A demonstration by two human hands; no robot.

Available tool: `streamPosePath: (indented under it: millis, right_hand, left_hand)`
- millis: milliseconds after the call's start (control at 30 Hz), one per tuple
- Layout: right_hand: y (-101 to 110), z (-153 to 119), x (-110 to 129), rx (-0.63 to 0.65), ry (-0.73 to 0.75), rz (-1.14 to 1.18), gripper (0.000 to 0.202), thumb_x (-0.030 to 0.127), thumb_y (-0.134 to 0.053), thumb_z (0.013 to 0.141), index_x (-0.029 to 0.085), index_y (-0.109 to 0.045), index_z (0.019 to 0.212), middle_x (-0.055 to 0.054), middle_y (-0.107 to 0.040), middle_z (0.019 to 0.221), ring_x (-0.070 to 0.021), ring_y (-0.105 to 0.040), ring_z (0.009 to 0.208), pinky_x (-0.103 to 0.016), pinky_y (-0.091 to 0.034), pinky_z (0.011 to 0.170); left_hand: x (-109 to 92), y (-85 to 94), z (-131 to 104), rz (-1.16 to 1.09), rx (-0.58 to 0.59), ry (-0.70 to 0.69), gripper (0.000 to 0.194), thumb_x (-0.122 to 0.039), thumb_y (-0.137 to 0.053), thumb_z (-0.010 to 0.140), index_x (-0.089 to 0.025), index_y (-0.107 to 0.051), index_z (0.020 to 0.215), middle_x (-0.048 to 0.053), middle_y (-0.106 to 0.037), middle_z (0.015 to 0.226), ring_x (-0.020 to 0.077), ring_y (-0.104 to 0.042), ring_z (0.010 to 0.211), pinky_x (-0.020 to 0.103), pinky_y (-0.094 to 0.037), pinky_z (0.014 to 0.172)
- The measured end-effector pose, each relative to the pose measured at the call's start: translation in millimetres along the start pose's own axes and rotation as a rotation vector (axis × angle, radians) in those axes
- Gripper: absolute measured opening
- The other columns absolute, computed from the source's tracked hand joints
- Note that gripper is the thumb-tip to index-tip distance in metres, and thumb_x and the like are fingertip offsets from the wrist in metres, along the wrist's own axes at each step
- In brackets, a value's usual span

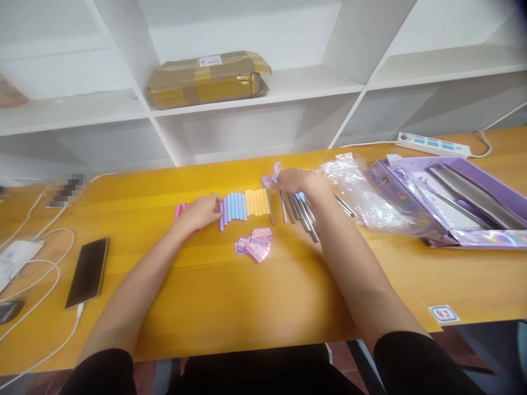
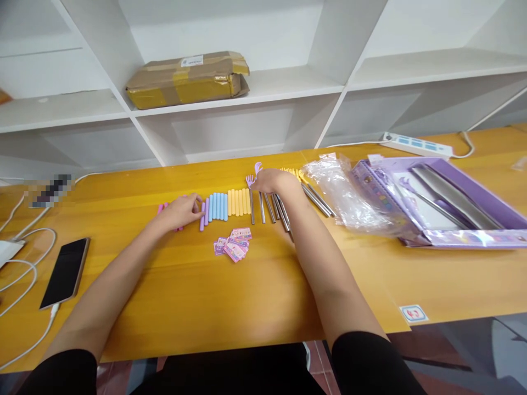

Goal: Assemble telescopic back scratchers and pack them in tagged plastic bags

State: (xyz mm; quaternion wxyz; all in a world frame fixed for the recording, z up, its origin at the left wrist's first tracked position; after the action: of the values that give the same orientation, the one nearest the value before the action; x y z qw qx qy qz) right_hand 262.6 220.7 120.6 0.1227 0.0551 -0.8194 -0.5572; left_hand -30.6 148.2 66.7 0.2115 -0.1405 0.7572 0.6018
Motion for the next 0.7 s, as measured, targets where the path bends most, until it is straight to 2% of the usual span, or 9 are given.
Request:
streamPosePath:
  millis: [100,200,300,400,533,633,700]
  right_hand:
    - [4.8,-4.9,-0.4,0.007,-0.02,-0.013,0.072,0.059,-0.053,0.102,0.008,-0.05,0.154,-0.02,-0.078,0.112,-0.0329,-0.072,0.107,-0.036,-0.053,0.087]
    - [10.2,-9.8,1.0,0.004,-0.024,-0.025,0.061,0.053,-0.055,0.103,0.009,-0.059,0.144,-0.021,-0.077,0.115,-0.0328,-0.07,0.109,-0.035,-0.052,0.089]
    - [18.0,-18.5,3.3,-0.012,0.007,-0.012,0.046,0.051,-0.052,0.104,0.013,-0.071,0.122,-0.019,-0.076,0.117,-0.0302,-0.07,0.104,-0.035,-0.051,0.089]
    - [27.4,-30.7,5.5,-0.061,0.047,0.04,0.038,0.047,-0.055,0.103,0.015,-0.074,0.1,-0.016,-0.076,0.11,-0.0275,-0.069,0.094,-0.036,-0.051,0.085]
    - [36.4,-42.3,5.3,-0.173,0.1,0.092,0.031,0.041,-0.057,0.101,0.018,-0.068,0.085,-0.012,-0.072,0.091,-0.0227,-0.063,0.082,-0.034,-0.047,0.078]
    - [42.2,-45.6,4.6,-0.357,0.193,0.166,0.037,0.039,-0.051,0.106,0.019,-0.057,0.076,-0.007,-0.063,0.074,-0.0174,-0.054,0.069,-0.033,-0.041,0.071]
    - [46.7,-48.2,5.2,-0.506,0.281,0.318,0.043,0.045,-0.049,0.109,0.02,-0.053,0.074,-0.004,-0.057,0.066,-0.0148,-0.049,0.063,-0.032,-0.039,0.066]
  left_hand:
    - [-1.8,-3.2,0.2,0.076,-0.014,0.044,0.032,-0.039,-0.075,0.084,-0.023,-0.066,0.111,0.009,-0.077,0.085,0.0268,-0.066,0.061,0.037,-0.038,0.065]
    - [-1.6,-6.7,1.4,0.136,-0.025,0.086,0.041,-0.033,-0.076,0.079,-0.022,-0.064,0.117,0.01,-0.076,0.082,0.0346,-0.07,0.075,0.041,-0.04,0.074]
    - [-2.9,-10.2,2.9,0.18,-0.028,0.114,0.045,-0.031,-0.081,0.071,-0.023,-0.066,0.113,0.01,-0.075,0.078,0.038,-0.07,0.084,0.042,-0.04,0.078]
    - [-6.0,-11.9,1.6,0.212,-0.031,0.129,0.034,-0.032,-0.082,0.068,-0.024,-0.07,0.099,0.008,-0.072,0.072,0.0361,-0.068,0.08,0.043,-0.039,0.078]
    - [-11.4,-8.9,-5.8,0.228,-0.022,0.145,0.017,-0.035,-0.081,0.071,-0.025,-0.068,0.076,0.005,-0.064,0.058,0.0312,-0.065,0.07,0.042,-0.039,0.075]
    - [-18.8,-0.3,-13.3,0.211,-0.012,0.142,0.018,-0.036,-0.076,0.078,-0.024,-0.065,0.071,0.003,-0.062,0.055,0.0255,-0.061,0.057,0.039,-0.039,0.066]
    - [-25.6,9.6,-19.2,0.186,-0.016,0.123,0.017,-0.038,-0.068,0.087,-0.023,-0.064,0.078,0.003,-0.069,0.068,0.02,-0.058,0.048,0.035,-0.038,0.057]
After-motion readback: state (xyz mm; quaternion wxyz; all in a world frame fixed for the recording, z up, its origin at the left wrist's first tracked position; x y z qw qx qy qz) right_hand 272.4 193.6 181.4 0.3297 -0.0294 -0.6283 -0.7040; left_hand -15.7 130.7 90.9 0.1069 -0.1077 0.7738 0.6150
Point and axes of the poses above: each hand's wrist, its own z-axis towards the middle knuckle, its own y-axis out of the back of the hand, x = y × z, the point moved 3 cm from there along z, towards the middle knuckle
